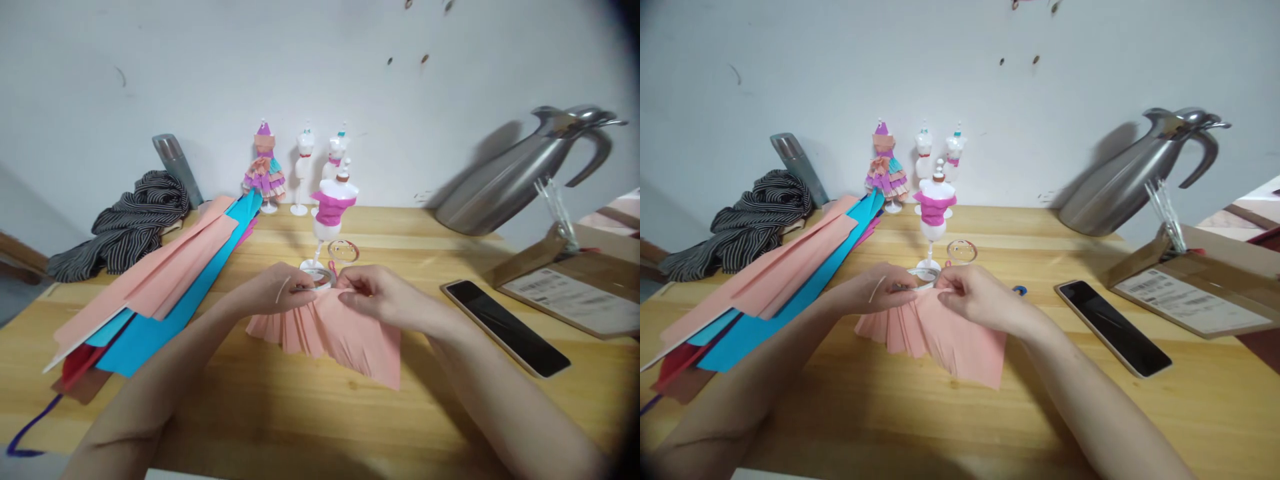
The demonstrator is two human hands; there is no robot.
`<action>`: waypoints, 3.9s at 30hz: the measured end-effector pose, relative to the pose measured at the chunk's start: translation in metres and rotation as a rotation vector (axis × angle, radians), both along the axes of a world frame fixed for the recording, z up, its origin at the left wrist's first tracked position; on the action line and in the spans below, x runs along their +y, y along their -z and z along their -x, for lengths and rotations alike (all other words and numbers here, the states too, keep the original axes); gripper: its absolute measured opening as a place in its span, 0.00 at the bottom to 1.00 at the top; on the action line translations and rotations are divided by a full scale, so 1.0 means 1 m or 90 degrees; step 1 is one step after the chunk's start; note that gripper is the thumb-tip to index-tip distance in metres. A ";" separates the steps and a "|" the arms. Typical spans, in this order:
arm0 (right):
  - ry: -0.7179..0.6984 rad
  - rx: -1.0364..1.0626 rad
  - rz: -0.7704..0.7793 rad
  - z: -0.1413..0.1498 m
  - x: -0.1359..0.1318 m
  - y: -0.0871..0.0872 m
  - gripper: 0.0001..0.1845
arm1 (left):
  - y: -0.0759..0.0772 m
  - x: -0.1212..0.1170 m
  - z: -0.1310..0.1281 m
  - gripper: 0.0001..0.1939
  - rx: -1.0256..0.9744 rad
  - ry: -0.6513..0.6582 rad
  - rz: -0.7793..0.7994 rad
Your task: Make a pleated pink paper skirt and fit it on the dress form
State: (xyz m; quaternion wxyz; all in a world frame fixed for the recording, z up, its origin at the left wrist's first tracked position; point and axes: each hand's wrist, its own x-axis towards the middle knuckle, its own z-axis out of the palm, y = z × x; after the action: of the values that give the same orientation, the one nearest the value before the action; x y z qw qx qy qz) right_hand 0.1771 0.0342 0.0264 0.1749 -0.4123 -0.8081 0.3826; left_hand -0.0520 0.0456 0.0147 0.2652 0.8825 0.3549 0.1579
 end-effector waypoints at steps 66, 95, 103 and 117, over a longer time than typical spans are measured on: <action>0.154 -0.061 -0.189 -0.001 -0.026 -0.007 0.12 | 0.004 -0.014 -0.021 0.11 -0.207 -0.092 -0.168; 0.063 0.140 -0.135 0.007 -0.036 -0.008 0.10 | -0.003 -0.022 -0.027 0.12 -0.195 -0.082 -0.211; 0.129 0.099 -0.152 0.009 -0.033 -0.006 0.13 | -0.008 -0.025 -0.026 0.15 -0.196 -0.060 -0.187; 0.147 0.055 -0.207 0.010 -0.034 -0.008 0.15 | -0.014 -0.025 -0.020 0.16 -0.136 0.018 -0.137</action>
State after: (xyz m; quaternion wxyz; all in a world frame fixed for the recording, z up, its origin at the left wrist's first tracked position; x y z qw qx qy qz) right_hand 0.1673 0.0005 0.0340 0.3167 -0.4515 -0.7984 0.2417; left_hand -0.0317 0.0205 0.0286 0.2078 0.8887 0.2935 0.2844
